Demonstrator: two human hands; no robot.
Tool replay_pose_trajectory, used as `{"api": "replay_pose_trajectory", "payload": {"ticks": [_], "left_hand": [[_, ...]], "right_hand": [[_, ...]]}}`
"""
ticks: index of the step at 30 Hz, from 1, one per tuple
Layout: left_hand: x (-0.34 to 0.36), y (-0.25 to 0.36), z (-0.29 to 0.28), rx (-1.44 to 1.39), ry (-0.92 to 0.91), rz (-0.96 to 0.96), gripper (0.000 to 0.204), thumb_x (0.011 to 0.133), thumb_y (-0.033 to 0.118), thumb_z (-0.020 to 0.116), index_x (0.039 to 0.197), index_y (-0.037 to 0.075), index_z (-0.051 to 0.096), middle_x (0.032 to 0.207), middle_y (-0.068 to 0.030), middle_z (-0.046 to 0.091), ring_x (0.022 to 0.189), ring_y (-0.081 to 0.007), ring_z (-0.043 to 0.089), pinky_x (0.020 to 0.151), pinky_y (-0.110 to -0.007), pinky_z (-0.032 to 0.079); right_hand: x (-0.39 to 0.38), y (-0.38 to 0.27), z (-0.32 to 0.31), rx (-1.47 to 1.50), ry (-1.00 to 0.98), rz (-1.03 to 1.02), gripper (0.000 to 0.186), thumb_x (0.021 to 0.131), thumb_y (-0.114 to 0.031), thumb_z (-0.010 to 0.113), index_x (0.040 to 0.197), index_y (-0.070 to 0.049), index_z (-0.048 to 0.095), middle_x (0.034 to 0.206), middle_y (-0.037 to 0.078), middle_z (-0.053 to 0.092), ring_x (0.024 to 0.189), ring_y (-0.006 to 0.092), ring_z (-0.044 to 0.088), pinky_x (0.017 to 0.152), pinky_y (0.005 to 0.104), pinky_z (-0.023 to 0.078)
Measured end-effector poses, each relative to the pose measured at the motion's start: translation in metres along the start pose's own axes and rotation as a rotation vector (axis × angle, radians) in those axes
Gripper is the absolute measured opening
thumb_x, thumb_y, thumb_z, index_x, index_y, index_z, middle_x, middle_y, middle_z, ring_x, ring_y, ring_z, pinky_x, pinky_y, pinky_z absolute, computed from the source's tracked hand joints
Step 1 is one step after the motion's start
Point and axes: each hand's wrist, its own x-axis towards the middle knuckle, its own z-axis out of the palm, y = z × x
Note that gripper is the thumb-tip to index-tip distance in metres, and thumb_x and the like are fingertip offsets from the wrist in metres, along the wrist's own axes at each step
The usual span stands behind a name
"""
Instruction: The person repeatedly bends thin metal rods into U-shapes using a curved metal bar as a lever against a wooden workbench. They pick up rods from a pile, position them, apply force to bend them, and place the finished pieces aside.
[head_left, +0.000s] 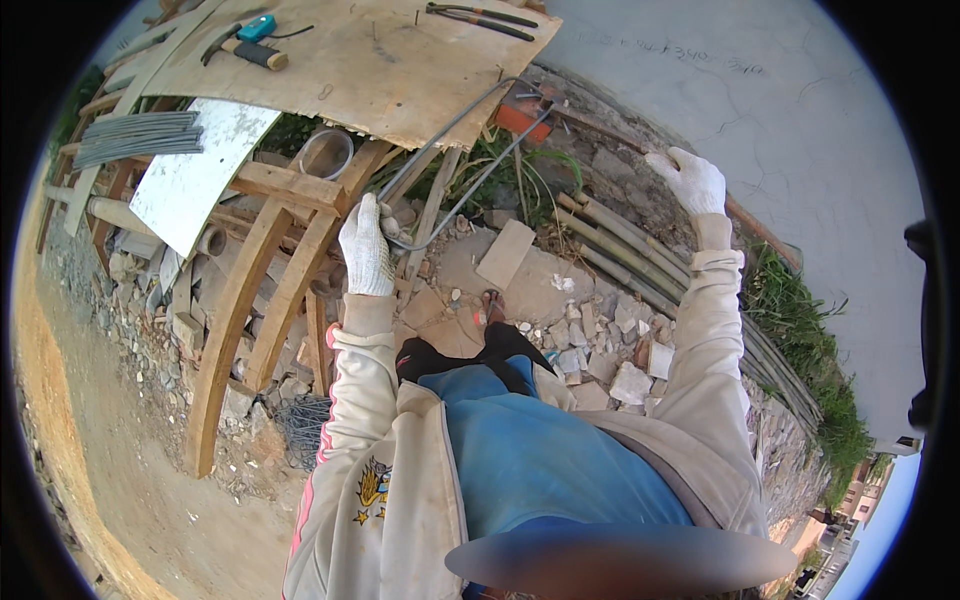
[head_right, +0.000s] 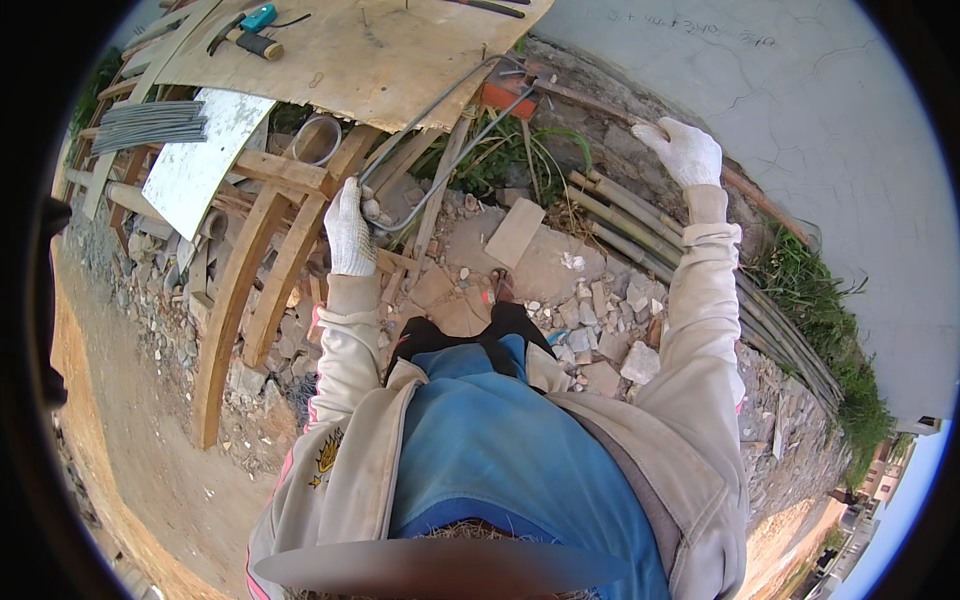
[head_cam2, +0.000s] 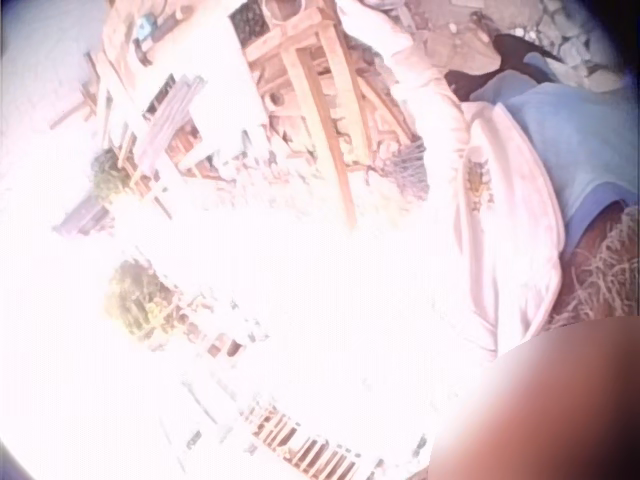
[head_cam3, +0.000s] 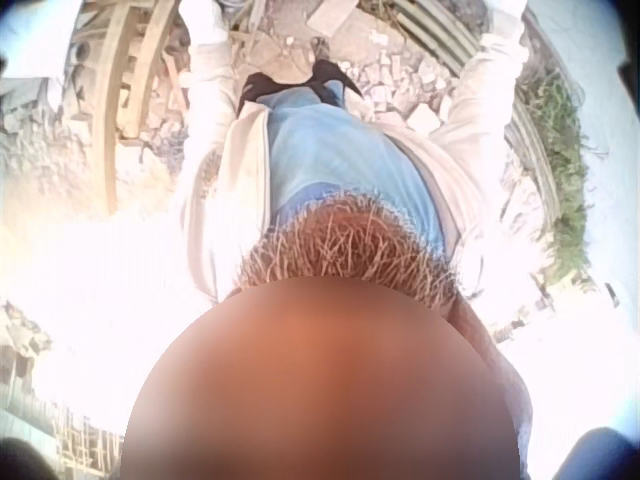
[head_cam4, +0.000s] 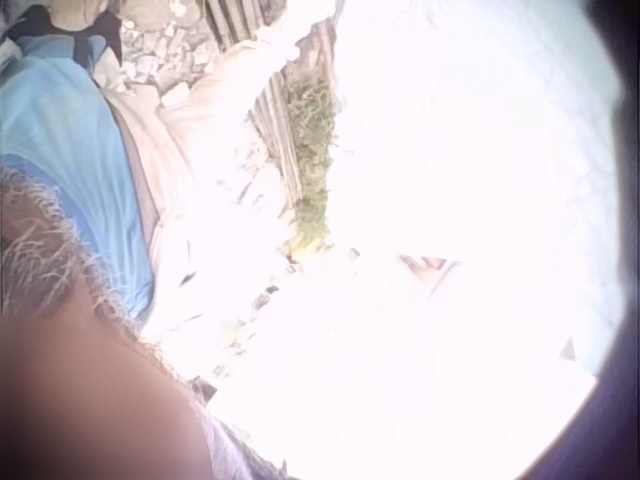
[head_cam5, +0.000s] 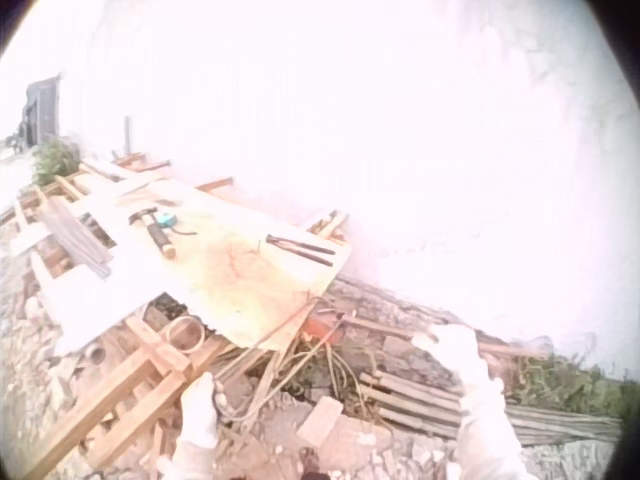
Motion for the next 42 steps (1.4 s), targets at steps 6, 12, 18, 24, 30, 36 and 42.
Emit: {"api": "replay_pose_trajectory", "payload": {"ticks": [6,12,18,24,30,36,42], "left_hand": [[0.008,-0.008,-0.008,-0.054,-0.126,0.010,0.032,0.109,0.035,0.055,0.092,0.008,0.061,0.064,0.0004,0.058,0.048,-0.0126,0.057,0.042,-0.026,0.042],[0.009,-0.010,-0.012,-0.070,-0.134,-0.011,0.033,0.109,0.034,0.054,0.092,0.007,0.061,0.065,-0.0004,0.057,0.049,-0.0125,0.054,0.045,-0.027,0.044],[0.014,-0.015,-0.011,-0.078,-0.178,0.056,0.032,0.110,0.034,0.053,0.094,0.007,0.060,0.065,-0.0012,0.056,0.051,-0.0139,0.055,0.047,-0.028,0.047],[0.010,-0.011,-0.012,-0.154,-0.262,0.009,0.031,0.110,0.033,0.052,0.094,0.007,0.060,0.064,-0.0014,0.055,0.054,-0.0154,0.057,0.052,-0.031,0.050],[0.004,0.000,-0.008,-0.115,-0.220,-0.026,0.032,0.111,0.033,0.050,0.093,0.008,0.059,0.064,-0.0015,0.053,0.052,-0.0177,0.057,0.054,-0.032,0.052],[0.005,0.004,-0.006,-0.012,-0.132,-0.059,0.035,0.110,0.033,0.050,0.093,0.004,0.060,0.064,-0.0030,0.053,0.051,-0.0152,0.053,0.050,-0.032,0.049],[0.004,-0.002,-0.001,-0.054,-0.076,-0.003,0.035,0.110,0.032,0.051,0.090,0.005,0.059,0.062,-0.0019,0.050,0.050,-0.0159,0.051,0.050,-0.033,0.050]], "right_hand": [[-0.008,-0.002,0.036,0.106,0.040,0.102,0.065,0.092,-0.075,0.054,0.104,-0.015,0.075,0.100,0.018,0.074,0.102,0.0399,0.069,0.087,0.0500,0.052],[-0.017,-0.006,0.031,0.030,0.042,0.133,0.063,0.092,-0.074,0.056,0.097,-0.014,0.075,0.087,0.016,0.073,0.091,0.0392,0.070,0.079,0.0493,0.052],[-0.063,-0.062,0.032,0.022,0.132,0.306,0.063,0.092,-0.073,0.056,0.089,-0.012,0.071,0.081,0.017,0.071,0.084,0.0407,0.070,0.072,0.0507,0.051],[-0.109,-0.147,0.045,0.088,0.208,0.538,0.058,0.093,-0.069,0.059,0.088,-0.012,0.069,0.082,0.017,0.071,0.081,0.0420,0.069,0.069,0.0504,0.051],[-0.121,-0.101,0.024,0.196,0.074,0.302,0.048,0.100,-0.057,0.057,0.102,-0.009,0.066,0.089,0.022,0.071,0.090,0.0453,0.068,0.076,0.0535,0.051],[-0.212,-0.024,0.028,0.420,-0.035,0.337,0.050,0.103,-0.052,0.055,0.113,-0.004,0.068,0.093,0.024,0.070,0.095,0.0469,0.066,0.082,0.0498,0.050],[-0.282,0.051,0.028,0.701,-0.418,0.593,0.049,0.104,-0.049,0.054,0.099,-0.002,0.070,0.086,0.020,0.068,0.083,0.0404,0.065,0.077,0.0455,0.048]]}}
